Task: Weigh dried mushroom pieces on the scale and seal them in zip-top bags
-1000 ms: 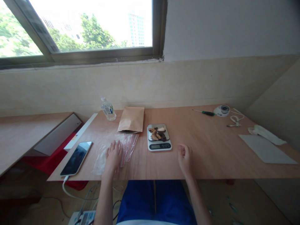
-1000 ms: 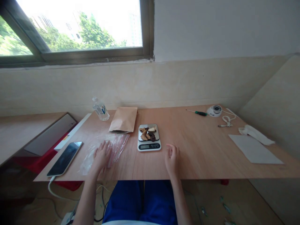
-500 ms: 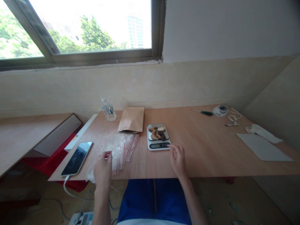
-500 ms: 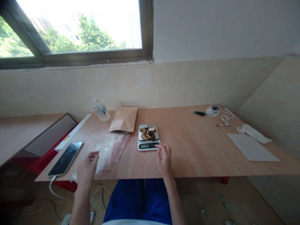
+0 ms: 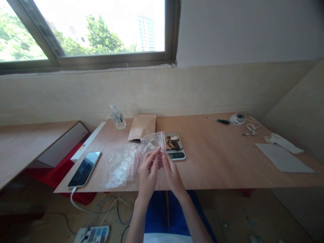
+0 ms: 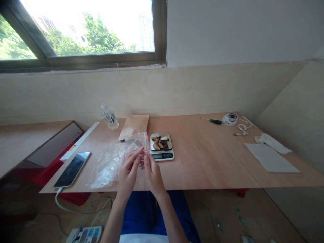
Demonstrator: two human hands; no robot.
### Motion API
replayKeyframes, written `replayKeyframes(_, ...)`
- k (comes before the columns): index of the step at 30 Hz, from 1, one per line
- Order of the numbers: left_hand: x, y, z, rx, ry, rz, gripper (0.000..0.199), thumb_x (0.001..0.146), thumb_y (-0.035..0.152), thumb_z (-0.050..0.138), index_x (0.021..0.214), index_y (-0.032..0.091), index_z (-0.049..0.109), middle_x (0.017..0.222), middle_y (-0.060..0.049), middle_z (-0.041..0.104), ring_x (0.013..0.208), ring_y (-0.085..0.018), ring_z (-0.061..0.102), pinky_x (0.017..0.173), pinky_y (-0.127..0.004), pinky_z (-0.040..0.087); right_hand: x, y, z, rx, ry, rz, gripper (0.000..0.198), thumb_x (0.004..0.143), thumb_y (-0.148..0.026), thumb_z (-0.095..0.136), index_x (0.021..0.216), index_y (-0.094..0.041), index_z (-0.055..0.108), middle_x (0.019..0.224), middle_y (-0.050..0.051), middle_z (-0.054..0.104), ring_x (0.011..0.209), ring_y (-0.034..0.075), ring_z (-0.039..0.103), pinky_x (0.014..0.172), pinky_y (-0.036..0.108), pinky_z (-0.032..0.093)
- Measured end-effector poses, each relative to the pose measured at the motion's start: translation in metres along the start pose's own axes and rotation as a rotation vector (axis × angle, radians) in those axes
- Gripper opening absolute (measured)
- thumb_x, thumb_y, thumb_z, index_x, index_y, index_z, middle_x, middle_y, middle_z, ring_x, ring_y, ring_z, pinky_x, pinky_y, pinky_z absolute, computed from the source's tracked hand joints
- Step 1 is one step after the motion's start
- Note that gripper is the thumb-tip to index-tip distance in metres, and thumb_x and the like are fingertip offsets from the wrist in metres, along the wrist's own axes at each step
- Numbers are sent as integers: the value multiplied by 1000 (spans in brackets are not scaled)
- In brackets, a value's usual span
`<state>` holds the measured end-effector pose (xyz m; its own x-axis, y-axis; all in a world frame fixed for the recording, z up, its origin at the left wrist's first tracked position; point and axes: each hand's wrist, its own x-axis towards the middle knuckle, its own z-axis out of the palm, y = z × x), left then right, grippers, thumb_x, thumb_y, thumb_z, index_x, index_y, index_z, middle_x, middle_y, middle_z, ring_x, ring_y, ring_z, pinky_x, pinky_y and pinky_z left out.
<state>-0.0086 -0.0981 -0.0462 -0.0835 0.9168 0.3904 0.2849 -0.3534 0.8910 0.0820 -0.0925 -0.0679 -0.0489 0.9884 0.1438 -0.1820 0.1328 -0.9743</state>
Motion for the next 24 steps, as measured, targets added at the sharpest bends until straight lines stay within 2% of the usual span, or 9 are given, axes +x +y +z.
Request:
replayKeyframes(4,-1,-17,-2,116,-155,177,39,86,24,50,124,31,52,122,-7,50,108,-19,52,86,-33,50,2,-2,-15,17,7,38,45,89,-51,38,115,-20,58,109,7,65,103,22,59,89,34,46)
replayKeyframes(6,-1,-25,-2,163,-139,229,39,84,24,52,123,31,53,120,-7,51,103,-19,54,82,-33,51,5,-2,-18,-24,-41,13,43,88,-50,39,109,-19,61,96,7,67,92,22,62,84,34,47)
replayKeyframes(8,-1,-31,-2,197,-60,242,29,84,23,53,112,28,59,108,-6,56,95,-17,56,78,-31,51,7,-2,-19,-93,-74,-19,42,89,-49,39,100,-17,64,88,6,67,84,21,62,78,32,48)
replayKeyframes(11,0,-33,-1,240,30,218,13,84,24,53,91,22,64,87,-3,59,80,-14,56,70,-27,49,8,-1,-18,-169,-85,-34,43,90,-48,38,93,-15,66,82,5,66,80,19,61,72,29,47)
replayKeyframes(13,1,-32,1,274,46,195,9,82,26,55,84,21,63,82,-2,60,77,-15,55,70,-28,47,7,0,-18,-173,-92,-29,43,90,-48,37,94,-15,65,83,5,66,81,19,61,72,28,47)
replayKeyframes(15,1,-31,2,285,67,148,8,81,27,57,81,20,61,81,-2,60,77,-15,55,70,-28,46,8,0,-20,-168,-101,-26,42,90,-48,38,96,-16,65,88,5,67,84,20,62,74,28,47)
replayKeyframes(17,2,-30,3,238,142,60,10,81,29,56,80,19,58,80,-2,59,73,-14,55,69,-27,45,10,1,-27,-165,-68,-2,44,89,-50,37,97,-16,64,89,7,69,83,20,63,74,30,47)
replayKeyframes(21,8,-27,2,45,346,-94,12,84,30,48,81,19,47,69,2,53,62,-11,54,61,-24,44,24,8,-51,-167,123,85,51,85,-58,38,95,-16,64,81,10,70,66,20,64,58,30,47)
replayKeyframes(24,12,-22,5,8,341,-112,13,84,30,48,80,19,43,65,5,49,53,-9,50,54,-22,41,39,17,-67,-169,106,76,52,84,-58,38,97,-17,65,87,10,70,69,21,63,57,30,47)
